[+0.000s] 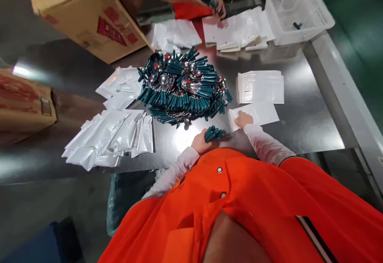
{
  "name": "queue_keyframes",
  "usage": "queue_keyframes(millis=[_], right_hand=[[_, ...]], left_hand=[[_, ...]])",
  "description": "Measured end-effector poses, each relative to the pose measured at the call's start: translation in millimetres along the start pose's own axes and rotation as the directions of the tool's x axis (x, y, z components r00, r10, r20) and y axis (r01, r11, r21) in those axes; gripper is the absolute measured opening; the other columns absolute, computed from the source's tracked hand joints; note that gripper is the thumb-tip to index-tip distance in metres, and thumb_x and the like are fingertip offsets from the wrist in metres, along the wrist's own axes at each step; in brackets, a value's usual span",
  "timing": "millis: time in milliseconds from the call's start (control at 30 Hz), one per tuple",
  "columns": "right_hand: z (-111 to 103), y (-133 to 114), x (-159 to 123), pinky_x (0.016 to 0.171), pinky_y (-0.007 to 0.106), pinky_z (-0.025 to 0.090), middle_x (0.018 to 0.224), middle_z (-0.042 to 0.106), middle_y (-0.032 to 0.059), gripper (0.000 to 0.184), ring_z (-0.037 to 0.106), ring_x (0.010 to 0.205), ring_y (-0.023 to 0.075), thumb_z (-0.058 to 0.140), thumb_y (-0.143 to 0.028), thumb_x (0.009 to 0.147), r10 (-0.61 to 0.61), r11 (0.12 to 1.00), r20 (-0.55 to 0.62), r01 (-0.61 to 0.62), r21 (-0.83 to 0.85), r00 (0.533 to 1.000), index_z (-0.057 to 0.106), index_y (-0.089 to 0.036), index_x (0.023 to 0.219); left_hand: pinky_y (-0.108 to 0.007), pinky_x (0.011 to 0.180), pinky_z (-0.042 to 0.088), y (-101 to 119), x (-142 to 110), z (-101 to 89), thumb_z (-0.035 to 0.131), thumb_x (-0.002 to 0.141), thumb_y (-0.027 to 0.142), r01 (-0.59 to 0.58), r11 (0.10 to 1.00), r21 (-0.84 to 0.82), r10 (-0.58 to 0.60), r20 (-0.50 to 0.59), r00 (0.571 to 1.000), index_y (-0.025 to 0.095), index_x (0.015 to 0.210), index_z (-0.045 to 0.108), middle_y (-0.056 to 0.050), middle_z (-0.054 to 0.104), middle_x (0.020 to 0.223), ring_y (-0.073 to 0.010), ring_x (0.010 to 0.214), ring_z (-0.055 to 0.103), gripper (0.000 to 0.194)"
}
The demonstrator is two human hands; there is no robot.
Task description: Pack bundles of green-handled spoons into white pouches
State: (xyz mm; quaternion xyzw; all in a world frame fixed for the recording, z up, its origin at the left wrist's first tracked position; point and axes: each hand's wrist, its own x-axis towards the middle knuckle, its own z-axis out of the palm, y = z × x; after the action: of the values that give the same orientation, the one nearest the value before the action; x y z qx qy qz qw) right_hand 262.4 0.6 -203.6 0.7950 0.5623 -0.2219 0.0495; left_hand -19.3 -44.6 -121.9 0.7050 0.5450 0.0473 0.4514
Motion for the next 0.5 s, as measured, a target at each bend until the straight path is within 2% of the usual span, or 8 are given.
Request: queue_keyframes(millis=[100,200,300,400,500], right_hand=[[31.3,-23.9,-41.0,0.093,0.037,0.048,0.125,0.069,0.0198,0.039,0.067,0.11,0.0307,0.05,-0.023,0.094,-0.207,0.978,0.05,0.206,0.038,0.977,0.062,-0.013,0.13],[49.6,-41.6,-61.0,0.093,0.033,0.048,0.122,0.071,0.0179,0.035,0.066,0.111,0.0287,0.051,-0.025,0.094,-0.275,0.957,0.083,0.264,0.123,0.958,0.069,-0.013,0.121],[52.9,-44.5,-57.7,0.096,0.03,0.047,0.122,0.072,0.0165,0.037,0.065,0.114,0.0264,0.047,-0.025,0.096,-0.286,0.942,0.076,0.265,0.205,0.955,0.072,-0.012,0.12],[49.9,-40.7,-51.1,0.095,0.028,0.046,0.122,0.073,0.013,0.04,0.065,0.114,0.0235,0.041,-0.027,0.1,-0.32,0.921,0.105,0.283,0.268,0.942,0.073,-0.014,0.12],[48.2,-42.6,-55.5,0.095,0.029,0.046,0.12,0.073,0.0148,0.039,0.065,0.112,0.0243,0.043,-0.025,0.099,-0.33,0.924,0.069,0.307,0.229,0.942,0.073,-0.012,0.119]], left_hand=[[-0.042,0.095,0.053,6.6,20.8,11.4,0.066,0.083,0.022,0.061,0.98,0.189,-0.066,0.02,0.998,0.016,0.13,0.054,-0.016,0.071,0.117,-0.0326,0.11,0.069,0.049],[-0.039,0.097,0.05,2.2,44.4,24.6,0.055,0.092,0.02,0.101,0.929,0.355,-0.102,-0.014,0.995,0.013,0.131,0.051,-0.02,0.067,0.122,-0.0299,0.113,0.067,0.04],[-0.04,0.095,0.049,-10.4,53.3,31.6,0.05,0.096,0.023,0.108,0.859,0.501,-0.109,-0.027,0.994,0.008,0.134,0.048,-0.023,0.064,0.123,-0.0313,0.112,0.065,0.041],[-0.043,0.096,0.048,-20.8,47.9,34.2,0.054,0.095,0.028,0.039,0.819,0.572,-0.054,0.01,0.998,0.007,0.134,0.049,-0.025,0.061,0.125,-0.0353,0.116,0.062,0.045],[-0.045,0.098,0.047,-22.5,41.3,37.1,0.054,0.095,0.029,-0.019,0.792,0.61,-0.017,0.054,0.998,0.005,0.137,0.049,-0.026,0.06,0.127,-0.0368,0.117,0.061,0.049]])
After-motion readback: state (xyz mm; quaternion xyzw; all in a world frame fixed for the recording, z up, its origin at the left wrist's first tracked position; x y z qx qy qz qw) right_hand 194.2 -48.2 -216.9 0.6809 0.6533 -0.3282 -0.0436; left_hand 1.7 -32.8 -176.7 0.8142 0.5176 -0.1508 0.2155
